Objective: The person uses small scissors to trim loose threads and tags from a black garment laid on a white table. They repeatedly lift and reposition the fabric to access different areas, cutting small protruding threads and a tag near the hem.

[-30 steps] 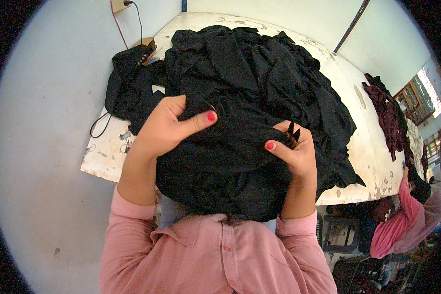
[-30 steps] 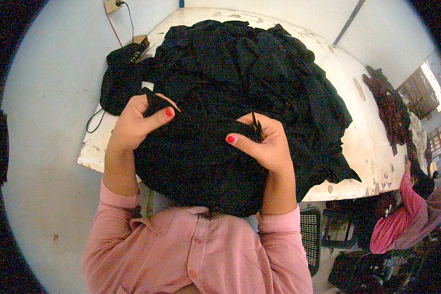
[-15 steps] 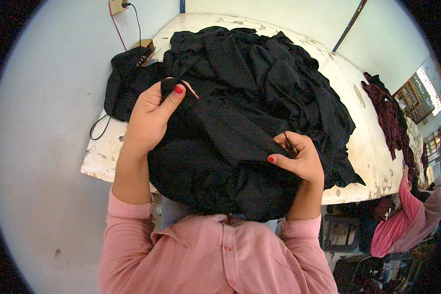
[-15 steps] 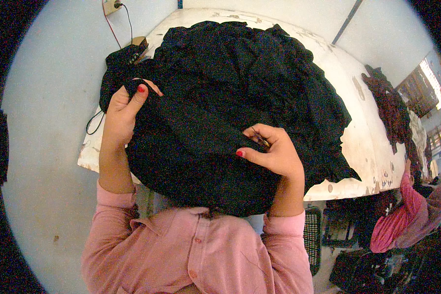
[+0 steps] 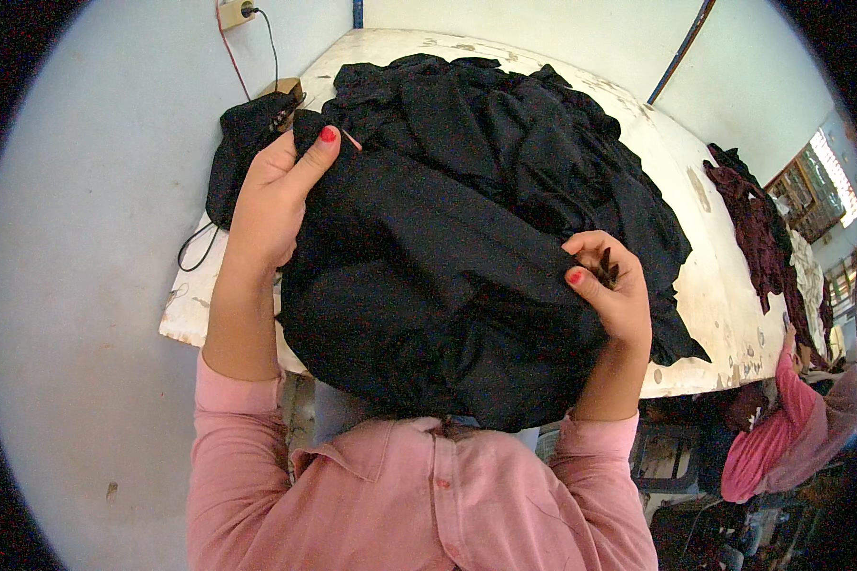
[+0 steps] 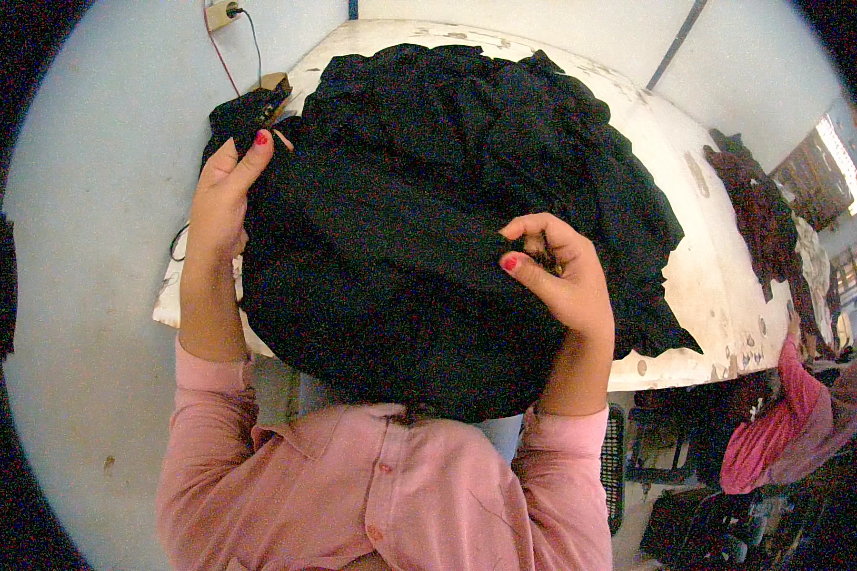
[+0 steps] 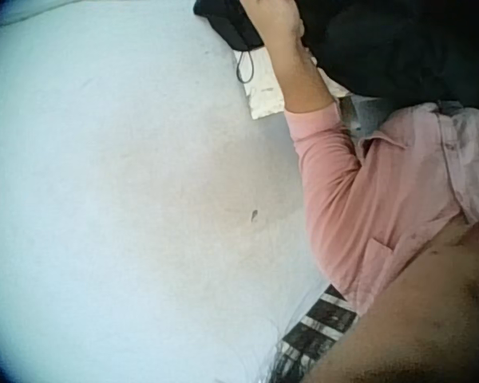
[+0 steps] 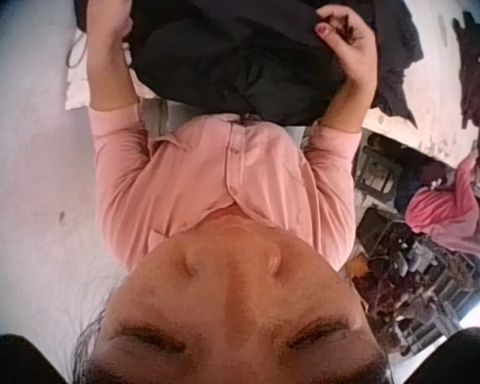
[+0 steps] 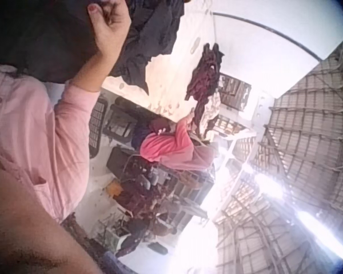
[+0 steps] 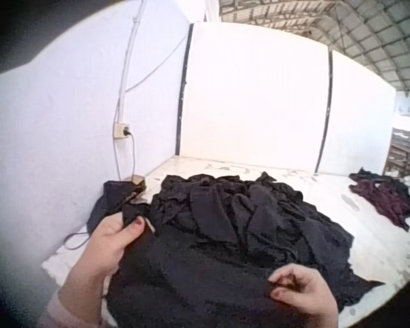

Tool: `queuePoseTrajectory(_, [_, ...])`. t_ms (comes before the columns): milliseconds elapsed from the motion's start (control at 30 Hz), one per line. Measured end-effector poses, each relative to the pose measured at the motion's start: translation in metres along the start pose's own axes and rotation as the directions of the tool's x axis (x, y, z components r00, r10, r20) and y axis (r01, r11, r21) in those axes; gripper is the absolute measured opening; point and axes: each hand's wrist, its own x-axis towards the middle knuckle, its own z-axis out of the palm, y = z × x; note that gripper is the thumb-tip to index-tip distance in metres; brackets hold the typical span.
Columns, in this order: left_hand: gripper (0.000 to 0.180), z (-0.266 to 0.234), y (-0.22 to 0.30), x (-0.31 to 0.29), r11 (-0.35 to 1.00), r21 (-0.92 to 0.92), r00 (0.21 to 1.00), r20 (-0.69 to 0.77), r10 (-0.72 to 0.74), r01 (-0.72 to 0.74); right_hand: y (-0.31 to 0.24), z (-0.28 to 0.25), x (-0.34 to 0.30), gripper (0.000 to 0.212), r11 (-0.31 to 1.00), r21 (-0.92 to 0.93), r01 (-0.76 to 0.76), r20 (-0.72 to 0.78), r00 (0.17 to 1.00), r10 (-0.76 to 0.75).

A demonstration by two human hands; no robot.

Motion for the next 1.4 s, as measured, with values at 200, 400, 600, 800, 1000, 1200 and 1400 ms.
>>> queuePoseTrajectory(200, [0.036, 0.003, 0.003, -0.003, 0.999, -0.040, 0.992, 0.127, 0.008, -0.003, 0.000, -0.008, -0.004, 0.036, 1.000, 0.002, 0.022, 0.007, 1.000, -0.022])
queuePoseTrajectory(400, [0.075, 0.003, 0.004, -0.011, 0.976, 0.217, 0.835, 0.533, -0.135, 0.020, -0.008, -0.006, -0.009, 0.026, 0.996, 0.026, 0.086, -0.203, 0.976, -0.079])
queuePoseTrajectory(600, [0.029, -0.009, -0.012, 0.011, 0.554, 0.740, 0.924, 0.300, 0.236, -0.381, -0.025, -0.008, -0.007, 0.026, 0.947, -0.308, 0.097, -0.155, 0.976, -0.151])
queuePoseTrajectory(800, [0.033, -0.019, 0.029, 0.018, 0.896, 0.336, 0.955, 0.162, 0.247, -0.289, -0.038, -0.006, -0.010, 0.023, 0.812, -0.571, 0.119, -0.342, 0.865, -0.367])
queuePoseTrajectory(1000, [0.039, -0.008, 0.002, -0.017, 0.576, 0.713, 0.802, 0.577, -0.156, -0.401, -0.013, -0.045, -0.008, 0.024, 0.871, -0.476, 0.119, -0.631, 0.644, -0.433])
queuePoseTrajectory(1200, [0.026, -0.051, 0.003, 0.018, 0.378, 0.924, 0.844, -0.157, 0.512, -0.058, -0.021, -0.030, -0.030, 0.021, 0.854, -0.492, 0.171, -0.364, 0.850, -0.380])
queuePoseTrajectory(1400, [0.049, -0.066, -0.028, -0.058, 0.968, -0.249, 0.994, -0.090, -0.054, 0.031, -0.026, 0.003, -0.018, 0.042, 0.959, -0.199, 0.201, 0.688, 0.726, -0.009])
